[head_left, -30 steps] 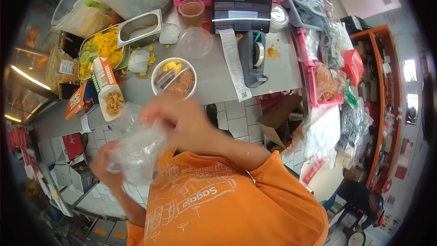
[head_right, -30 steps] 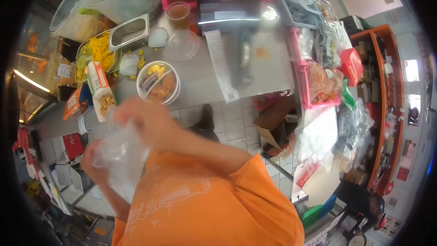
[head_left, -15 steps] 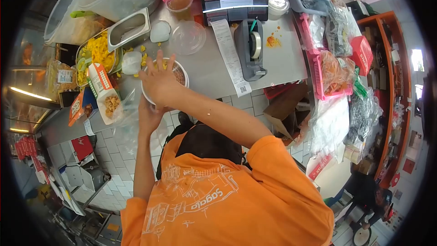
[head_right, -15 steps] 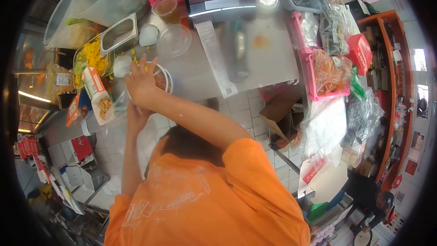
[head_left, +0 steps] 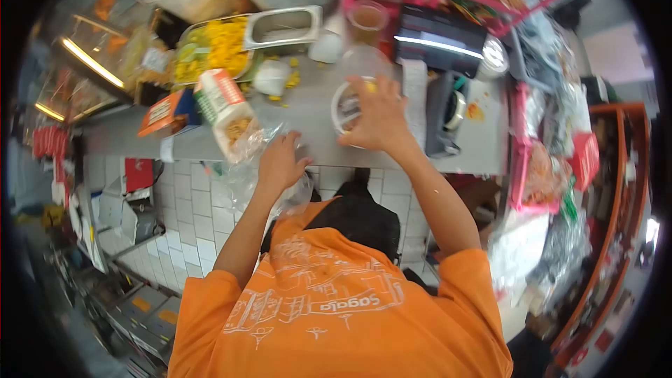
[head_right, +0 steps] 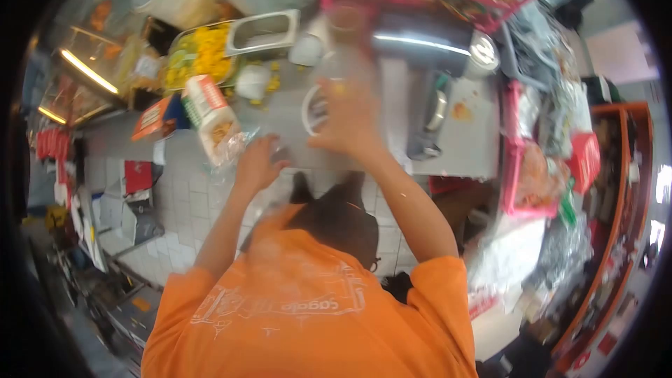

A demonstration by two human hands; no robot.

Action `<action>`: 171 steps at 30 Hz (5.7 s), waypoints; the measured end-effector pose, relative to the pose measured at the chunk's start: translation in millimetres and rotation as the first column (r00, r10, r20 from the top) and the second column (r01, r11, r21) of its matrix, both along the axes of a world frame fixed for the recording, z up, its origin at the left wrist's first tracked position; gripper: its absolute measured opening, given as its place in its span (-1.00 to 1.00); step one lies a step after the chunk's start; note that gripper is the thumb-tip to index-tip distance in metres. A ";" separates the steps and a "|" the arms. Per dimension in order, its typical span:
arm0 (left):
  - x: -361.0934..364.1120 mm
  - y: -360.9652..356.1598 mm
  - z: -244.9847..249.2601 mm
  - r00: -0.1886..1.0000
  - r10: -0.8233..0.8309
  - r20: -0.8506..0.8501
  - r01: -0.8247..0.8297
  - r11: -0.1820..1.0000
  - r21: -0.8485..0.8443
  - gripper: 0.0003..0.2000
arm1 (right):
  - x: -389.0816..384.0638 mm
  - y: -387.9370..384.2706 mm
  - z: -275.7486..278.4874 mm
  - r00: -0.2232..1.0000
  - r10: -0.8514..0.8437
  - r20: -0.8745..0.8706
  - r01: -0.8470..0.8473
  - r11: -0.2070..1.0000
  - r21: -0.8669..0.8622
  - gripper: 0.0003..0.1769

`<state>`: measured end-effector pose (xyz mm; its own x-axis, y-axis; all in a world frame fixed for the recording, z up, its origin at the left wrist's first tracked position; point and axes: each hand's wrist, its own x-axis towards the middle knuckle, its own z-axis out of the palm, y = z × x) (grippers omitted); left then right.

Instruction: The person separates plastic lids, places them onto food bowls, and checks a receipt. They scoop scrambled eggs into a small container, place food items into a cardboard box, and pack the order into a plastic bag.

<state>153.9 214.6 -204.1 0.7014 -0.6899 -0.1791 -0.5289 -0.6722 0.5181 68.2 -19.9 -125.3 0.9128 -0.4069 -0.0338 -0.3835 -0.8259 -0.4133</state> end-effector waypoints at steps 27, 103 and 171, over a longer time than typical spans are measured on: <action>-43.2 158.0 204.9 0.855 0.507 -0.106 -0.200 0.136 -0.970 -0.76 | 89.6 191.1 -3.9 0.984 0.160 0.074 -0.137 0.425 0.895 -0.19; 12.0 79.0 186.3 0.972 0.193 0.131 -0.014 0.612 -0.791 -0.61 | 96.9 151.0 -13.6 0.972 0.230 -0.054 -0.233 0.970 -0.070 0.34; 44.8 105.4 -4.9 0.773 -0.091 -0.627 -0.423 0.663 -0.618 0.10 | 21.9 62.5 -109.7 0.981 -0.184 -0.055 0.114 0.328 0.938 -0.38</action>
